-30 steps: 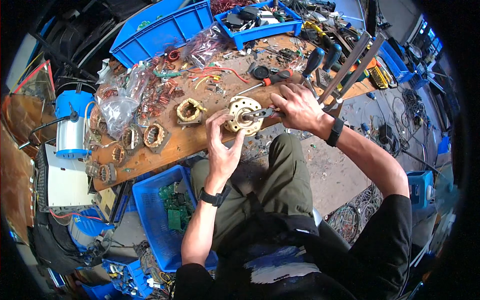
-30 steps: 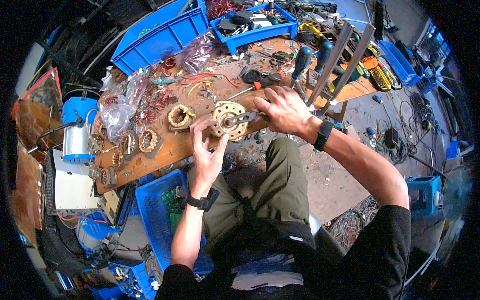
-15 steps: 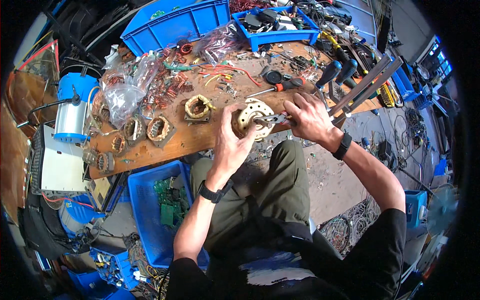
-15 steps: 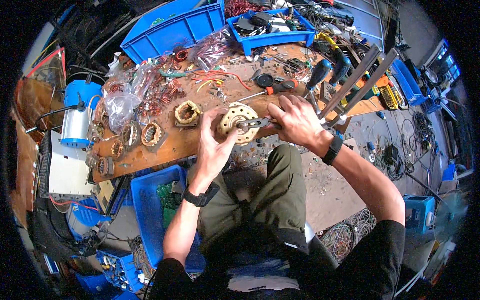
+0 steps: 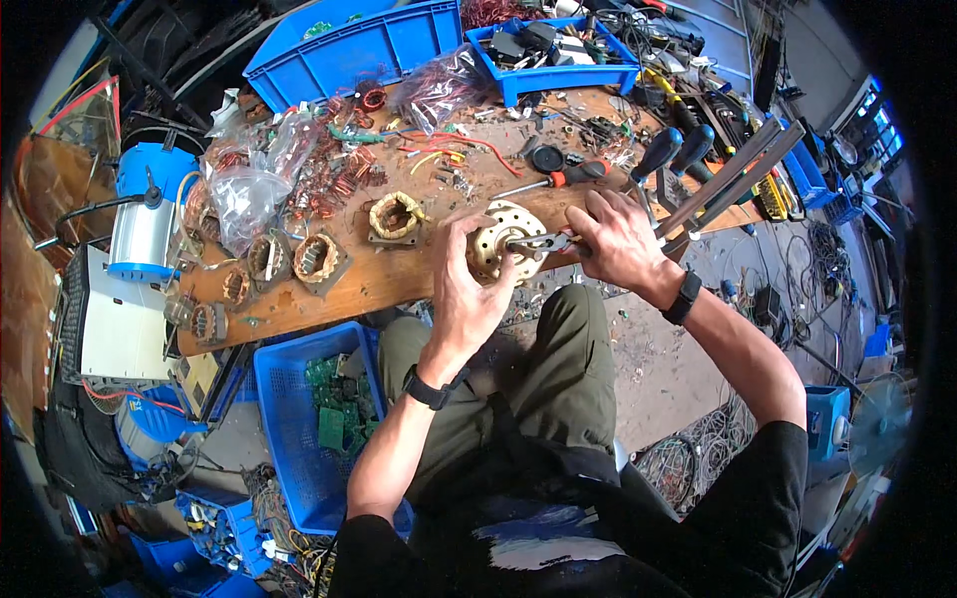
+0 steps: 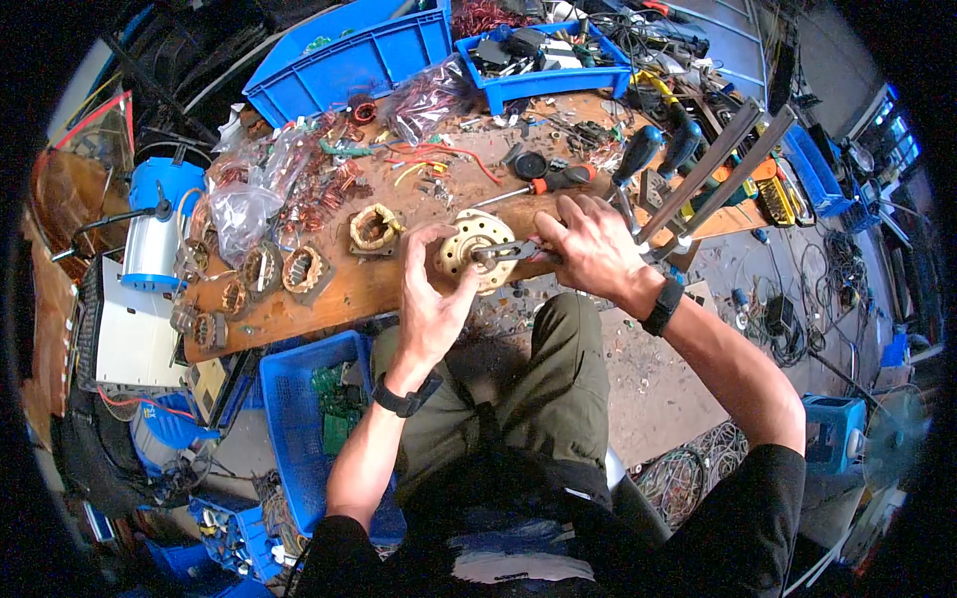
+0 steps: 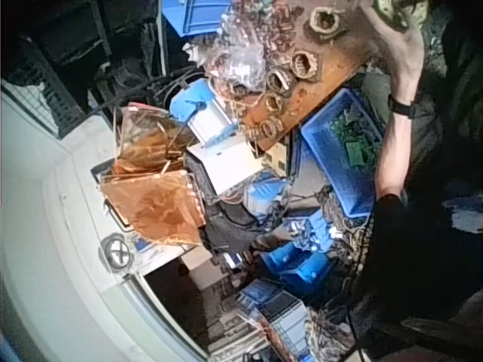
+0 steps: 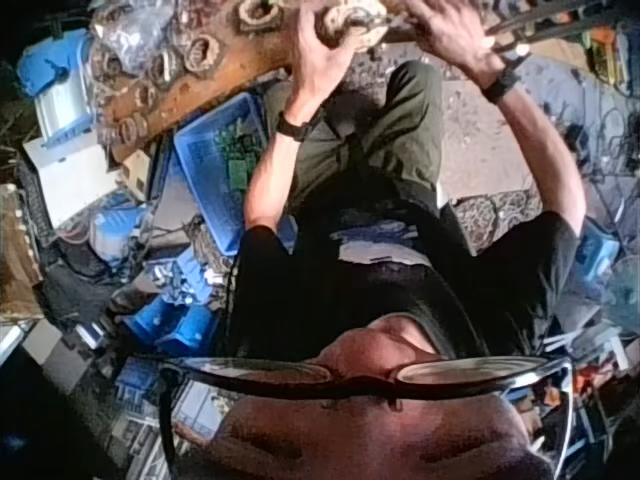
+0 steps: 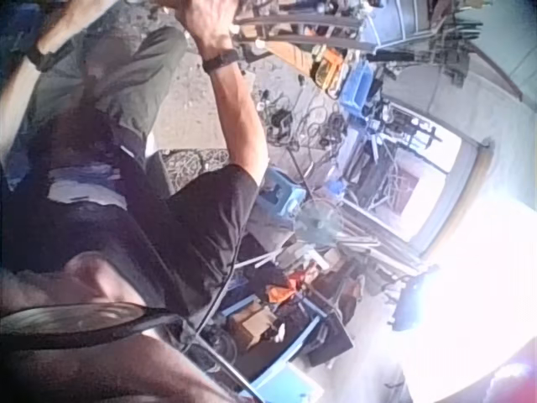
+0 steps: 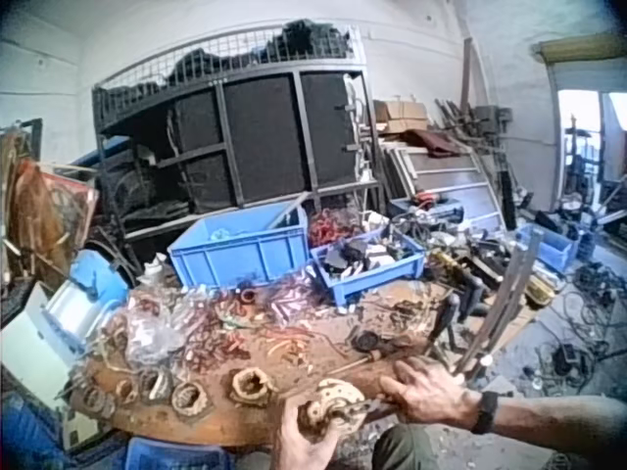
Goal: The person walks through a cluttered workshop and sits on the floor. They then move to a workbench and pick up a small cylindrical electrical component, using a screwdriver to remove a screw from its center. They proceed to pick up a larger circular stator component and use pliers to pull out a pin from its center.
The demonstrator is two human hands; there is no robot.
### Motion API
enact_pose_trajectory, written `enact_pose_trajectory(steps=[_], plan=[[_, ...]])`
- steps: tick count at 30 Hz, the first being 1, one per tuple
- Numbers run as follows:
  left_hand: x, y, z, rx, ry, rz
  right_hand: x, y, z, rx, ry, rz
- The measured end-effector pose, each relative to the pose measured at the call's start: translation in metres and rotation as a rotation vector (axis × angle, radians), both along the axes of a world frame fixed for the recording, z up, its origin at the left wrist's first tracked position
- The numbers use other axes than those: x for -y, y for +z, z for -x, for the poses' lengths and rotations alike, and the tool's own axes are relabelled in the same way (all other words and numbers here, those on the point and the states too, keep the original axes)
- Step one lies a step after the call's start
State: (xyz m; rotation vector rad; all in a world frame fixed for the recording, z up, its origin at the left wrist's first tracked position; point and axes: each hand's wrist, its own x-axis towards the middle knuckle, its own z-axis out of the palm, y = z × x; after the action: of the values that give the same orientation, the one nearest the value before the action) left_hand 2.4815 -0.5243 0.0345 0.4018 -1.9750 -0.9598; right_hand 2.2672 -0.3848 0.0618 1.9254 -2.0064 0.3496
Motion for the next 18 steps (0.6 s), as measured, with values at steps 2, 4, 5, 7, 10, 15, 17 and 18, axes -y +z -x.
enact_pose_trajectory(steps=[2,4,5,7,10,15,17,18], plan=[[-0.009,0.007,-0.003,-0.005,0.073,0.026,0.0,0.001,0.0,-0.004,0.003,0.002],[-0.013,0.002,-0.008,-0.056,0.099,0.013,0.001,0.002,-0.001,-0.004,0.006,0.011],[-0.013,-0.005,-0.011,-0.073,0.101,-0.046,0.001,0.001,-0.001,-0.003,0.007,0.019],[-0.007,-0.011,-0.011,-0.132,0.095,-0.11,0.002,0.002,0.001,0.009,0.015,0.022],[0.005,-0.002,-0.016,-0.123,0.109,-0.134,0.0,0.001,0.003,0.034,0.024,0.031],[0.02,0.019,-0.026,-0.082,0.104,-0.174,0.001,-0.003,0.003,0.034,0.02,0.023],[0.016,0.017,-0.036,-0.065,0.11,-0.185,0.0,-0.005,0.004,0.029,0.018,0.023],[0.012,0.016,-0.04,-0.033,0.124,-0.162,-0.001,-0.005,0.005,0.025,0.014,0.015]])
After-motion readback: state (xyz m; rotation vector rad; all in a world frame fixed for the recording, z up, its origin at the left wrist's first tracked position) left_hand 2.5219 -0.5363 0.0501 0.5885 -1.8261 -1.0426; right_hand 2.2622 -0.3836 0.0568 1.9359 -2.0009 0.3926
